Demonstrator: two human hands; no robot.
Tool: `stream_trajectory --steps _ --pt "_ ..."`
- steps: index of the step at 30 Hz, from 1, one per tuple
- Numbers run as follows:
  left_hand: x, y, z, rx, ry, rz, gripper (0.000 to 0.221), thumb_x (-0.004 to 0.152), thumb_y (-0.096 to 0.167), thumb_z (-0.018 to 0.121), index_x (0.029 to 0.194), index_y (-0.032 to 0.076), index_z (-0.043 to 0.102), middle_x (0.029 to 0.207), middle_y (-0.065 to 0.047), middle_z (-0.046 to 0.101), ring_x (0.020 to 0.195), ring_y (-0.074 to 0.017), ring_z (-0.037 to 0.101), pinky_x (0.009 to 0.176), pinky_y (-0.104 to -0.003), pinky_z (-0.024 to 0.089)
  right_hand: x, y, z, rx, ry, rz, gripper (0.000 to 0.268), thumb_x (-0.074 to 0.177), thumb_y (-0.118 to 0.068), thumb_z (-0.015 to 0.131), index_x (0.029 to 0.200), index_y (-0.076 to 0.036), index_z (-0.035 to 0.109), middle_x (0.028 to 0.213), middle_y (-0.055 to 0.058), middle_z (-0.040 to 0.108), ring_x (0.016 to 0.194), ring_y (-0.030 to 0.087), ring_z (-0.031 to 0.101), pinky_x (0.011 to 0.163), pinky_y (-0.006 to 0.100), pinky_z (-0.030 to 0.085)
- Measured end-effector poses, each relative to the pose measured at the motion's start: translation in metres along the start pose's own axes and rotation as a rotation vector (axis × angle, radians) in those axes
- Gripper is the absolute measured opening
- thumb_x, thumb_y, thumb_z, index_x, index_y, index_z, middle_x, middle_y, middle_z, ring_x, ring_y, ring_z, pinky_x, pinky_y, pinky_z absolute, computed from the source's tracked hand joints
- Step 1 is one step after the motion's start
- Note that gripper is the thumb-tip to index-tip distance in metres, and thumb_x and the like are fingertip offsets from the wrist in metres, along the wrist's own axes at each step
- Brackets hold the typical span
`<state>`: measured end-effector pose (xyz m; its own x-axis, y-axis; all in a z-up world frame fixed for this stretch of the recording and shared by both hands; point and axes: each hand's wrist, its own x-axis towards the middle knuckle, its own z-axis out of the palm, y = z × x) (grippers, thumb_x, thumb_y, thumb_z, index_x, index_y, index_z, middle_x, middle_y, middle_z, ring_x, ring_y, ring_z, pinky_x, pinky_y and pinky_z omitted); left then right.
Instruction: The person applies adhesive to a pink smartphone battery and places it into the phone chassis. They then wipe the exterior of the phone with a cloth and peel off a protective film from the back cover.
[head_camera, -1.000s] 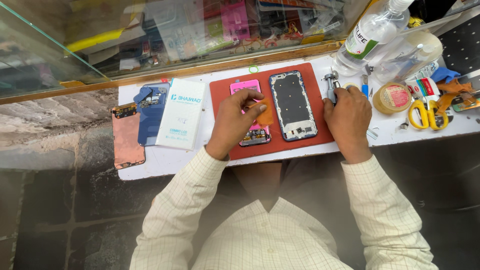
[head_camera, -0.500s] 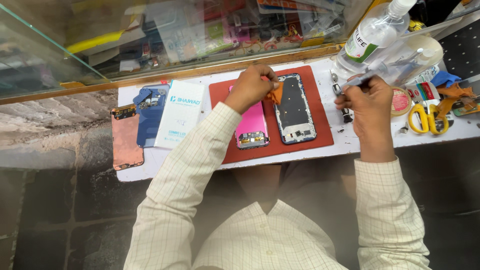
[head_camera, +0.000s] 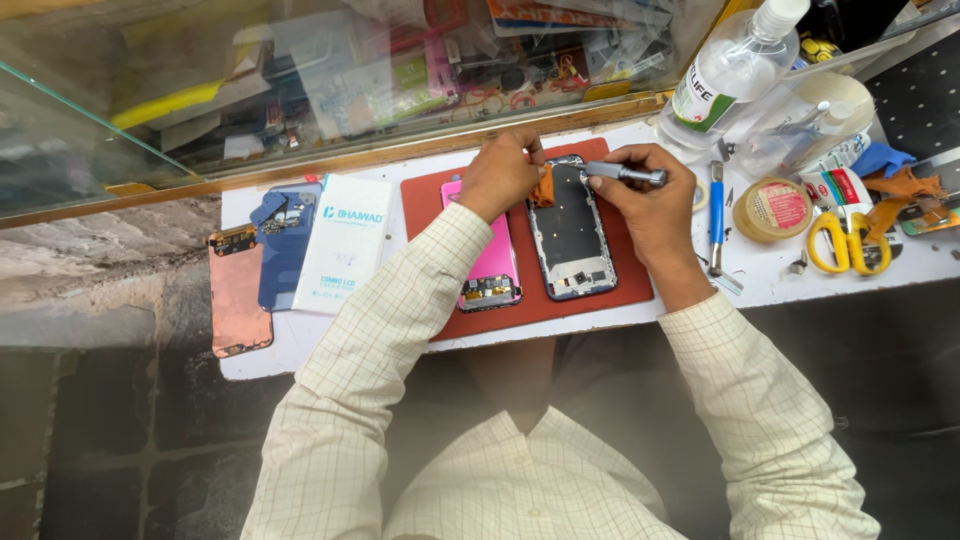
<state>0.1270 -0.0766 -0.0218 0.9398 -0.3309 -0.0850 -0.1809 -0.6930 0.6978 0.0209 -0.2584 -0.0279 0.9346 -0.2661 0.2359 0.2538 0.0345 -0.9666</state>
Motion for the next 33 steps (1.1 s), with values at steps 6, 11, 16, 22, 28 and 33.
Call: stream_trajectory --steps 6,11,16,22,28,33 --pt "0.002 0.008 0.005 0.142 0.135 0.080 0.011 0.081 0.017 0.076 0.087 0.012 0.069 0.090 -0.009 0.075 0.096 -0.0322 0.069 0.078 -0.047 0.054 0.004 0.007 0.004 -0.184 -0.019 0.015 0.022 0.086 0.002 0.081 0.105 -0.002 0.070 0.096 0.003 0.073 0.084 0.006 0.067 0.075 0.020 0.057" --pt "0.001 0.012 0.006 0.152 0.122 0.028 0.006 0.085 0.016 0.072 0.088 0.012 0.069 0.091 -0.010 0.075 0.092 -0.0316 0.071 0.077 -0.047 0.056 0.007 0.012 0.006 -0.290 -0.005 -0.055 0.022 0.085 0.001 0.083 0.103 -0.002 0.072 0.096 0.003 0.072 0.084 0.007 0.066 0.074 0.021 0.056" --pt "0.000 0.014 0.004 0.161 0.137 0.031 0.003 0.084 0.013 0.070 0.087 0.012 0.070 0.090 -0.010 0.075 0.090 -0.0314 0.071 0.076 -0.047 0.056 0.006 0.011 0.006 -0.322 -0.011 -0.065 0.022 0.084 0.000 0.083 0.104 -0.002 0.072 0.096 0.003 0.072 0.084 0.006 0.066 0.074 0.021 0.056" --pt "0.002 0.013 0.005 0.166 0.129 0.034 0.002 0.083 0.011 0.069 0.085 0.011 0.070 0.088 -0.010 0.075 0.089 -0.0305 0.072 0.076 -0.046 0.056 0.005 0.009 0.008 -0.399 -0.009 -0.099 0.022 0.085 -0.002 0.083 0.104 -0.002 0.073 0.095 0.004 0.072 0.082 0.007 0.065 0.072 0.021 0.054" --pt "0.002 0.012 0.006 0.170 0.142 0.043 0.003 0.083 0.011 0.070 0.086 0.012 0.070 0.088 -0.010 0.075 0.089 -0.0309 0.071 0.076 -0.046 0.056 0.004 0.006 0.012 -0.431 0.008 -0.104 0.020 0.084 -0.003 0.083 0.102 -0.003 0.074 0.091 0.002 0.073 0.078 0.006 0.066 0.070 0.021 0.054" --pt "0.001 0.013 0.004 0.170 0.129 0.040 0.003 0.084 0.012 0.071 0.086 0.011 0.071 0.088 -0.010 0.075 0.088 -0.0309 0.072 0.075 -0.047 0.057 0.005 0.005 0.012 -0.438 -0.001 -0.119 0.020 0.085 -0.002 0.082 0.103 -0.002 0.074 0.090 0.002 0.073 0.078 0.006 0.065 0.069 0.021 0.053"
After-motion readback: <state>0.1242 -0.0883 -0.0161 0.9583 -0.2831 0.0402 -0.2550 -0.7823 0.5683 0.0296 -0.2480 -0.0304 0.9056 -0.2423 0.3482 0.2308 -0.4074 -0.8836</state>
